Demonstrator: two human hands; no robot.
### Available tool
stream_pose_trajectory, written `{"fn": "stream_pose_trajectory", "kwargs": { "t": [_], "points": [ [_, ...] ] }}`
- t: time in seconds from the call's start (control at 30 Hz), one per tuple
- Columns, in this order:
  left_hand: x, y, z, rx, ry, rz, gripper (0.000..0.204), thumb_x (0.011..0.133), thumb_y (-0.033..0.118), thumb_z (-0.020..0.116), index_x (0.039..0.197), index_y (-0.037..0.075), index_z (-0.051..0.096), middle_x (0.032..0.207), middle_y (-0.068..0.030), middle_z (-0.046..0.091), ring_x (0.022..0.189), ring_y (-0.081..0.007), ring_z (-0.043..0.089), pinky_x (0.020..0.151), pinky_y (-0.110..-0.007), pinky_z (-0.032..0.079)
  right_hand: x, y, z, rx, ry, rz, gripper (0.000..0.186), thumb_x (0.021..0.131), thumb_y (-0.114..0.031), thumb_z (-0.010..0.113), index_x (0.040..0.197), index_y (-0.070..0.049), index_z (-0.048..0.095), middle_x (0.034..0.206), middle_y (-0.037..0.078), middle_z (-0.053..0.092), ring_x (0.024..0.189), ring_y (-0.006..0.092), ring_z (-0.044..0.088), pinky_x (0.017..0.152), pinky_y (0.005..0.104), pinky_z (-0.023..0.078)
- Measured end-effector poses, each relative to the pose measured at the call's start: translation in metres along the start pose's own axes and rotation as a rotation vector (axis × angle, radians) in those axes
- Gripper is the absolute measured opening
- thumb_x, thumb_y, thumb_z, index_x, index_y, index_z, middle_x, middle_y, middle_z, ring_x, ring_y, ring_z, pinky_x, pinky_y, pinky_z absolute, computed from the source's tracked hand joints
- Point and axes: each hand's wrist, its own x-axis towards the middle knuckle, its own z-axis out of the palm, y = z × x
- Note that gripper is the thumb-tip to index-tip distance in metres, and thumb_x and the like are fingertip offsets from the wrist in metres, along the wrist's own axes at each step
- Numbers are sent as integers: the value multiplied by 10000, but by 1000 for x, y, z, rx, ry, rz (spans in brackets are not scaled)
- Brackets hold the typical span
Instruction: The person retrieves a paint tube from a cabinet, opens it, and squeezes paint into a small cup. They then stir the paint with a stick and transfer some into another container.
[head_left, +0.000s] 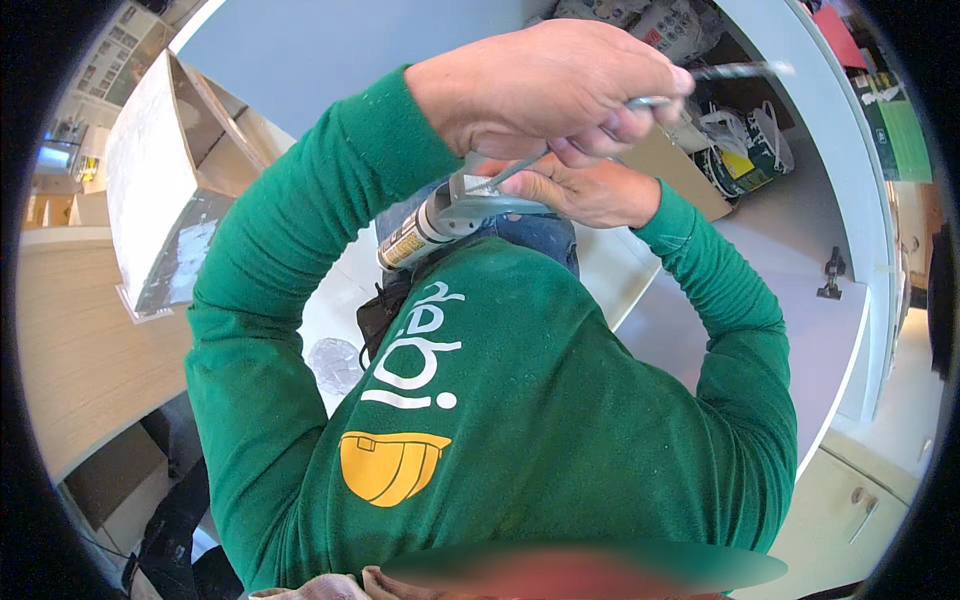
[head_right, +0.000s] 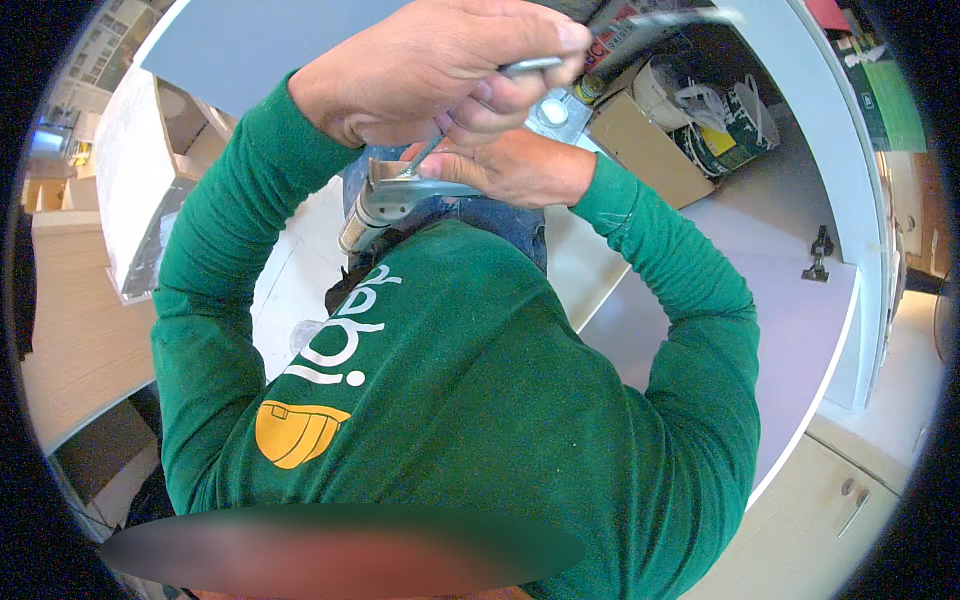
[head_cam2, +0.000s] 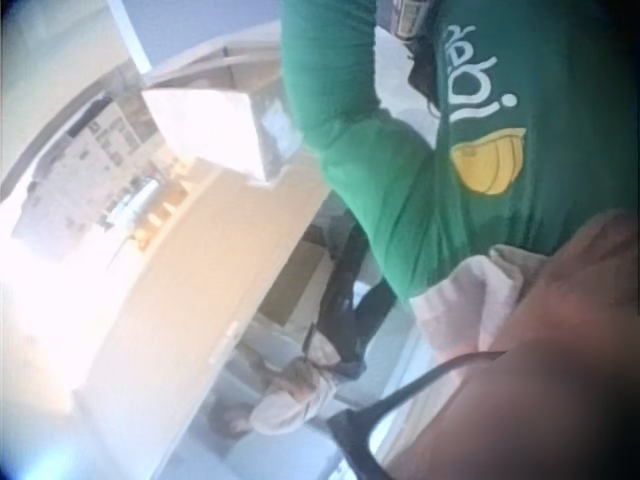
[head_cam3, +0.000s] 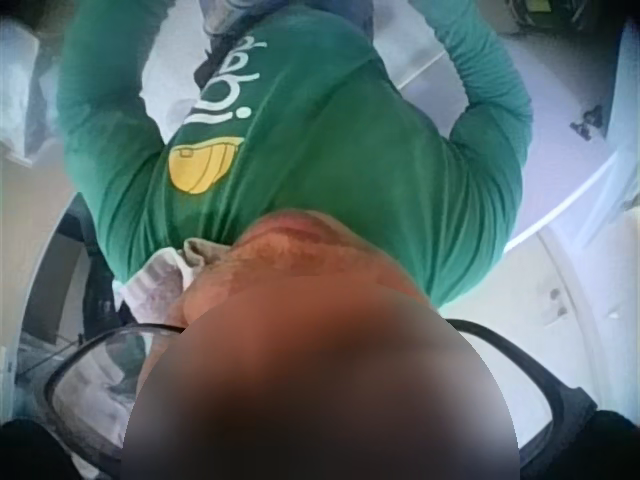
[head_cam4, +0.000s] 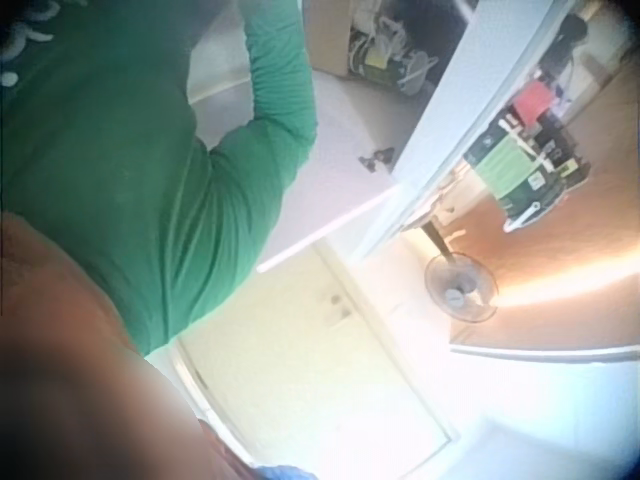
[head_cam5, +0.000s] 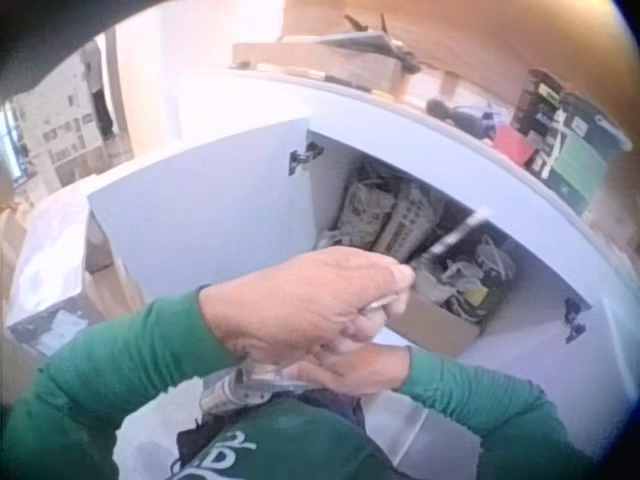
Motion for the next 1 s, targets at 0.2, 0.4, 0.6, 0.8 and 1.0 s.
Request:
{"fn": "stream_pose_trajectory", "kwargs": {
  "t": [0.2, 0.4, 0.6, 0.8, 1.0],
  "points": [
    [-4, 26, 16, 382, -74, 75, 335, 1071, 342, 592, 1071, 30, 713, 816, 16, 604, 694, -102, 551, 572, -260, 477, 12, -2, 13, 54, -182, 20, 414, 1118, -304, 553, 1441, -54, 625, 1315, 129, 713, 1230, 280, 663, 1090, 397, 502],
    [41, 68, 18, 1198, 41, 512, 166, 960, 80, 634, 1081, -23, 680, 978, -177, 723, 849, -298, 708, 779, -425, 572, 17, 12, 24, -9, -159, -63, 403, 1147, -321, 484, 1377, -50, 675, 1302, 156, 726, 1153, 303, 687, 1049, 396, 513],
    [12, 21, -41, 1643, 558, 857, 195, 1007, 124, 603, 1102, -27, 681, 1009, -188, 720, 897, -307, 705, 811, -422, 567, -24, 45, 8, 316, 33, 323, 431, 1155, -289, 492, 1327, 61, 674, 1221, 127, 740, 1067, 152, 676, 964, 333, 545],
    [-73, -166, -57, 651, 890, 291, 368, 1138, 290, 441, 1058, -3, 647, 930, -195, 752, 855, -350, 743, 787, -456, 565, -74, 65, 41, 511, 342, 424, 527, 1169, -421, 437, 1268, 34, 684, 959, 74, 766, 875, 124, 692, 810, 289, 559],
    [-47, -222, -20, 687, 1165, 266, 311, 1136, 322, 472, 1018, 55, 578, 775, -224, 687, 744, -498, 677, 631, -543, 508, -57, 45, 33, 397, 323, 426, 574, 1170, -455, 400, 1221, 33, 700, 947, 68, 763, 859, 122, 684, 804, 293, 558]
  ]
}}
